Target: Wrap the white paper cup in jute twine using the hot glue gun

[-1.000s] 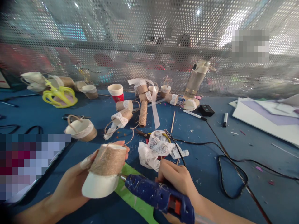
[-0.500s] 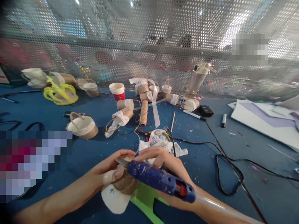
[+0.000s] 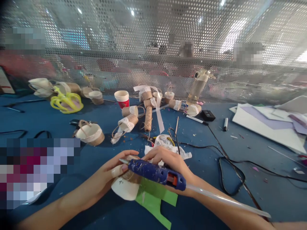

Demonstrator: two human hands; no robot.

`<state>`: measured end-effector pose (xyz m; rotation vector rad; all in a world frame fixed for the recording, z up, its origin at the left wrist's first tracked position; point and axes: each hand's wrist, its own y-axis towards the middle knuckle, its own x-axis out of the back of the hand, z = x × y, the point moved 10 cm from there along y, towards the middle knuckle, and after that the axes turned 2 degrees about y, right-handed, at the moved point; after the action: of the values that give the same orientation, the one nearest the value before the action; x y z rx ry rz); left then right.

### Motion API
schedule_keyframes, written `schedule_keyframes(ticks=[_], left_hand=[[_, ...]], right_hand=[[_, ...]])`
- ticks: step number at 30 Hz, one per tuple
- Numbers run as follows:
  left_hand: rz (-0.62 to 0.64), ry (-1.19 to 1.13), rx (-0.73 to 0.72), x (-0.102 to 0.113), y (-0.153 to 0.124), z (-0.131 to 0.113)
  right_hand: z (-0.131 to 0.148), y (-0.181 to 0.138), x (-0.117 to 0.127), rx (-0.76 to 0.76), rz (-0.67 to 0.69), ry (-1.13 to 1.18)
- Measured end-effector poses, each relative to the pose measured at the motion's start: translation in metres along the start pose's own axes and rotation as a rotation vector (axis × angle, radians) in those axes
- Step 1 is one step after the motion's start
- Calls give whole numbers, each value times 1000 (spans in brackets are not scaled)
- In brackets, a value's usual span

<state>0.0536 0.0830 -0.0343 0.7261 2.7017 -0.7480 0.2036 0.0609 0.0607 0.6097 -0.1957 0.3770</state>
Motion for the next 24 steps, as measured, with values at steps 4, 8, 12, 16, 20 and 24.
schedule_keyframes(ticks=[4, 8, 12, 16, 20, 24], left_hand=[[-18, -26, -24, 2, 0, -2], [-17, -35, -33, 4, 0, -1], [-48, -51, -69, 7, 1, -7], [-138, -49, -95, 14, 0, -15], [-200, -51, -98, 19, 0, -17], [-240, -51, -123, 25, 2, -16]], right_hand=[[1, 7, -2, 46, -3, -73], [-3, 9, -8, 132, 7, -97], [-5, 6, -4, 153, -67, -62], [-10, -1, -5, -4, -88, 76], [-24, -13, -1, -192, -188, 4], [-36, -22, 2, -284, -230, -27]])
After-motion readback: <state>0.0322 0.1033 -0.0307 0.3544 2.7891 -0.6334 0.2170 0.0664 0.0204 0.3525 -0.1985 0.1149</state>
